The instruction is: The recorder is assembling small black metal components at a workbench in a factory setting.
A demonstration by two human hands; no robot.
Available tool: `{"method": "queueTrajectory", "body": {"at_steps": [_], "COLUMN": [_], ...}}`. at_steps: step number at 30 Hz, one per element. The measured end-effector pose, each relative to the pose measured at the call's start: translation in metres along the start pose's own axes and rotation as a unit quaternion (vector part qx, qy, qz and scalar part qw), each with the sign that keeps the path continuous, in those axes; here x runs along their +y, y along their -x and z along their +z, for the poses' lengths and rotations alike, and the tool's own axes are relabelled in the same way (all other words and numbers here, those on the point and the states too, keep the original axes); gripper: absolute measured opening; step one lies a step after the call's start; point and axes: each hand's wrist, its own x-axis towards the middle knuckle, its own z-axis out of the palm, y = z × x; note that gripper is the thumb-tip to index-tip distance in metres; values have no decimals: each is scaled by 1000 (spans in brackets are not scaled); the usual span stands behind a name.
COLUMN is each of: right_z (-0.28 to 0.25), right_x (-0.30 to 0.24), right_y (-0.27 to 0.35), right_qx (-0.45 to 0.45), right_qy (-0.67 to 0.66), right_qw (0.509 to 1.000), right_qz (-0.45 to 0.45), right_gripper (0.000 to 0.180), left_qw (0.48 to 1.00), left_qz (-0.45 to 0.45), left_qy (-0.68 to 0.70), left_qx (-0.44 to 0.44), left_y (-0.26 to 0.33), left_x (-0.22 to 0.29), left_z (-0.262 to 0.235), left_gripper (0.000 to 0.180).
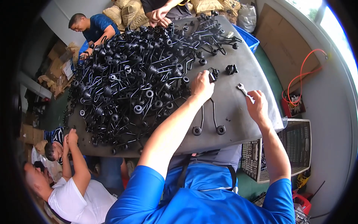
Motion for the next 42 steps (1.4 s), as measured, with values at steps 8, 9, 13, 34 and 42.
{"method": "queueTrajectory", "body": {"at_steps": [8,9,13,34,42], "right_z": [16,21,50,33,48], "right_x": [-45,-44,-36,-21,-15], "right_y": [-14,-17,-14,-15,7], "right_qx": [-132,-143,-123,-149,-136], "right_qy": [-350,-370,-309,-499,-534], "right_qw": [905,891,922,811,720], "right_qz": [202,220,200,268,422], "right_gripper": [22,24,37,24,20], "left_qw": [992,990,992,938,927], "left_qz": [-26,3,4,31,68], "left_qy": [121,122,120,322,367], "left_qx": [15,68,31,-127,-45], "left_y": [-17,-17,-2,53,73], "left_x": [-7,-5,-2,51,40], "left_z": [-6,-8,-1,4,26], "left_gripper": [21,19,30,34,39]}}
